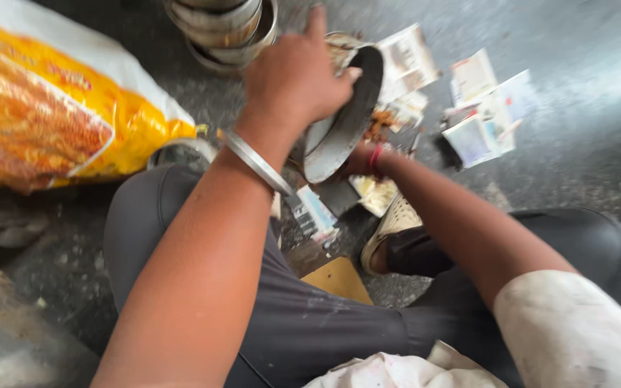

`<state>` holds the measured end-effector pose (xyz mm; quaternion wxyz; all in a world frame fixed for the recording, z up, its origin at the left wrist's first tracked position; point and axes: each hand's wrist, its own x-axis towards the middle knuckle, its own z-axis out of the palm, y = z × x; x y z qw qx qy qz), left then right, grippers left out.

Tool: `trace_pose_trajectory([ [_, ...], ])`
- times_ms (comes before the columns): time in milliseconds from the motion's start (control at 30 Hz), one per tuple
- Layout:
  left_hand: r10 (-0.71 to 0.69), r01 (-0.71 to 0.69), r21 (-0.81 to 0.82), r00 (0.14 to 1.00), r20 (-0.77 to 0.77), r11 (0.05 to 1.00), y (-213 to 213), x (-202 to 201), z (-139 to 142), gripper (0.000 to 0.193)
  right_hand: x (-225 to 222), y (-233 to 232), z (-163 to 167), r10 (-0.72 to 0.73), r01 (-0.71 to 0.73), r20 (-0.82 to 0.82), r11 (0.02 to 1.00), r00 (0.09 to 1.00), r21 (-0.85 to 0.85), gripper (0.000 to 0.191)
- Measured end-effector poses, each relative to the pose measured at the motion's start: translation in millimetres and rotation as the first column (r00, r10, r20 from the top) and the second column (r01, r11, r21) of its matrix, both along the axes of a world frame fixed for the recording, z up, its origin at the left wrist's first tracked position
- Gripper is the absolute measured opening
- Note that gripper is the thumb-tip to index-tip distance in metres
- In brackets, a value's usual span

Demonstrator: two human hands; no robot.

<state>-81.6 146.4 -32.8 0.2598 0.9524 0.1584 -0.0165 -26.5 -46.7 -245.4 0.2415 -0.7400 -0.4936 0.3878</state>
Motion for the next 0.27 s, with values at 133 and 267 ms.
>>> trace_pose_trajectory([
  [133, 0.104, -0.099, -0.035, 0.973, 0.205, 0.994, 13.9, -15.4, 9.3, 0.074, 94.2, -60.8, 131.1, -0.249, 0.319, 0.242, 0.893, 0.938, -0.317, 0.032],
  [267, 0.265, -0.205, -0.21, 0.91, 0.319, 0.956, 29.3, -9.5, -4.2, 0.069, 114.3, -130.9, 205.5, -0.736, 0.748, -0.132, 0.655, 0.664, 0.11, 0.03],
])
